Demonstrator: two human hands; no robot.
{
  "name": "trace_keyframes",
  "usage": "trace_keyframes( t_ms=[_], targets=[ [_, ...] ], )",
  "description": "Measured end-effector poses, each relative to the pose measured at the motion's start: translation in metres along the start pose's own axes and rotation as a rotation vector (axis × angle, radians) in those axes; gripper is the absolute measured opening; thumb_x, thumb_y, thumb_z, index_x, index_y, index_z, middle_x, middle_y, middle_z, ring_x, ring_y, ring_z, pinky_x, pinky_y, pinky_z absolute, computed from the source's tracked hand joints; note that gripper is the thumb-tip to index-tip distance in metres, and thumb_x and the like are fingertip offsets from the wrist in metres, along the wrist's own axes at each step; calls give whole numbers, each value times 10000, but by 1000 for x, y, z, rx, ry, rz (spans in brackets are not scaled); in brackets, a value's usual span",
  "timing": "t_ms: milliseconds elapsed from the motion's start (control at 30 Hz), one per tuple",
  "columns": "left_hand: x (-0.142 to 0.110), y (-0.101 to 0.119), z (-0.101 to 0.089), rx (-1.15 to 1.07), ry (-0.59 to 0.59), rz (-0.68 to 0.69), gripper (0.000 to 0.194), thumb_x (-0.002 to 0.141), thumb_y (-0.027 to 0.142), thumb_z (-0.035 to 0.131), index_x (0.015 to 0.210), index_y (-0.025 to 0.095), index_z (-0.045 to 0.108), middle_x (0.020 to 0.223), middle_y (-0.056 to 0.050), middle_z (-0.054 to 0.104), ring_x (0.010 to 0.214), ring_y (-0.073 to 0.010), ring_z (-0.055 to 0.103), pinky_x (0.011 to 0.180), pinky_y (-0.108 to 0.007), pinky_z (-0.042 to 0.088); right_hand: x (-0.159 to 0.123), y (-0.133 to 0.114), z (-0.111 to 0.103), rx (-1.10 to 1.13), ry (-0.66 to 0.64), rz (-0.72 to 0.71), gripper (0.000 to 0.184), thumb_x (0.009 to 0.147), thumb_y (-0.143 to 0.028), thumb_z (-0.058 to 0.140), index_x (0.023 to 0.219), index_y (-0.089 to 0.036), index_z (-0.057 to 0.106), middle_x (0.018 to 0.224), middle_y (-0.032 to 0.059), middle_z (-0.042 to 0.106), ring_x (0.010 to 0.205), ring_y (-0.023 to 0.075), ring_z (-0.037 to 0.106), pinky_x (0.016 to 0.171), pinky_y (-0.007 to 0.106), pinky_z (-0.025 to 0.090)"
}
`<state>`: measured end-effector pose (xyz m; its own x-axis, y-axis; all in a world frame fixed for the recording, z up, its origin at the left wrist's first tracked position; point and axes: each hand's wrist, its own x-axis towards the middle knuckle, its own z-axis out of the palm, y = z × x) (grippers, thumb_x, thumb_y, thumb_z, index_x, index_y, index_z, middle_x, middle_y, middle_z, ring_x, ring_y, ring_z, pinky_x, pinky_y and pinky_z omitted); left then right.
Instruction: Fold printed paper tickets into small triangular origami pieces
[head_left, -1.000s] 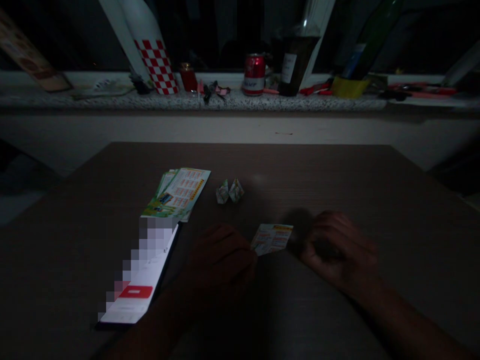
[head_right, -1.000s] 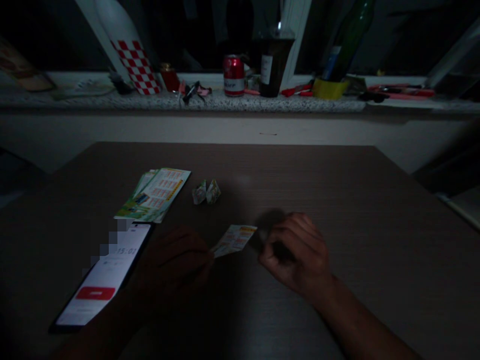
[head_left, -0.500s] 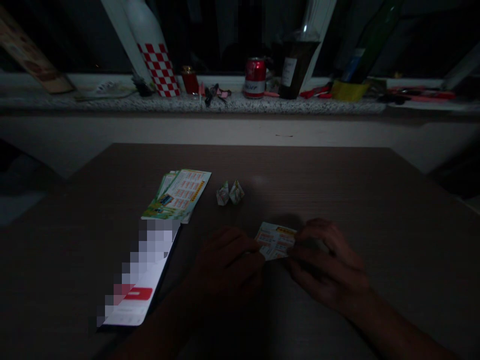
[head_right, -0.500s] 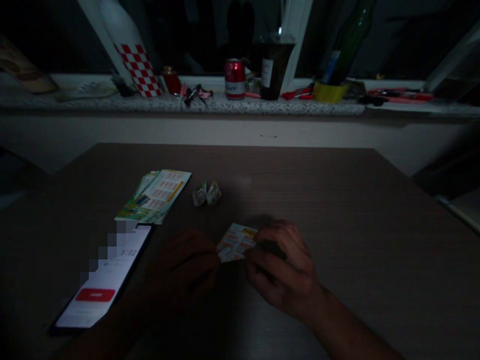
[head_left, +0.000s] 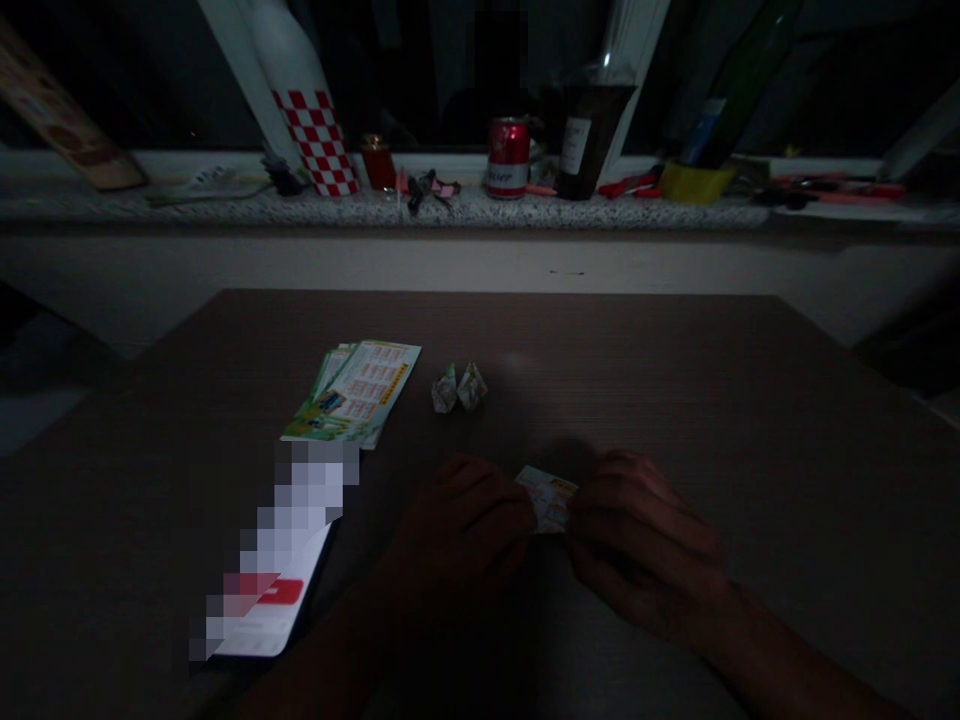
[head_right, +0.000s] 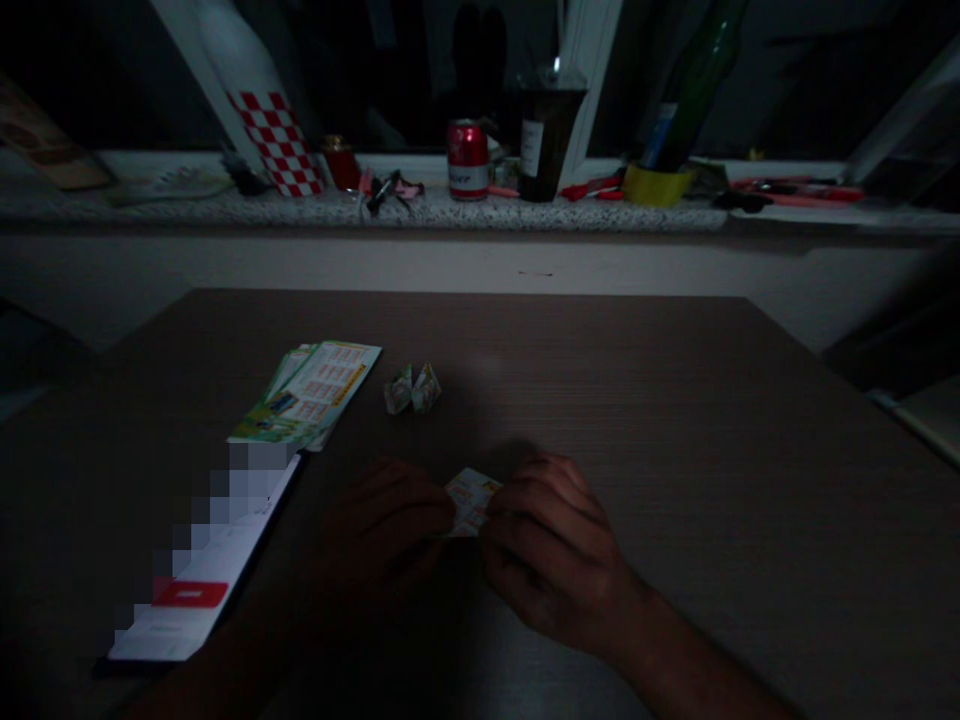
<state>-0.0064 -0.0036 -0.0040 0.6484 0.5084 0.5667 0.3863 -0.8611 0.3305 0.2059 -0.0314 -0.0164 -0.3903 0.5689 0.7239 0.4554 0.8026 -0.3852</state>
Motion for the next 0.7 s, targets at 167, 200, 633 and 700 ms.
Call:
trace_keyframes(
  t_ms=[167, 200, 633, 700],
  targets=[
    [-3, 2, 1, -70, 51, -54, 97, 818, 109, 583, 895, 165, 605, 834, -39, 689, 786, -159, 615, 728, -299, 492, 1, -1, 1, 32, -28, 32, 252, 707, 3, 659, 899, -152, 606, 782, 56, 655, 761, 199, 584, 748, 436, 491],
    [-4, 3, 0, -99, 48, -95, 98, 809, 120, 595, 891, 168, 616, 820, -40, 692, 769, -162, 625, 709, -295, 495, 1, -1, 2, 49, -26, 46, 254, 709, 6, 656, 899, -155, 605, 770, 55, 655, 752, 198, 584, 741, 430, 488],
    [-1, 3, 13, -976, 102, -1004, 231, 711, 178, 734, 909, 188, 615, 835, 5, 725, 742, -150, 690, 625, -219, 547, -9, 0, 15, 438, -57, 677, 97, 851, -224, 610, 763, -188, 629, 706, 18, 650, 640, 136, 610, 580, 247, 502],
    [0, 3, 13, -1029, 89, -1017, 247, 702, 153, 736, 916, 181, 615, 836, 3, 726, 745, -154, 692, 641, -233, 555, -8, 0, 16, 470, -51, 720, 86, 850, -237, 616, 786, -183, 635, 734, 21, 663, 659, 134, 622, 595, 239, 511]
  ],
)
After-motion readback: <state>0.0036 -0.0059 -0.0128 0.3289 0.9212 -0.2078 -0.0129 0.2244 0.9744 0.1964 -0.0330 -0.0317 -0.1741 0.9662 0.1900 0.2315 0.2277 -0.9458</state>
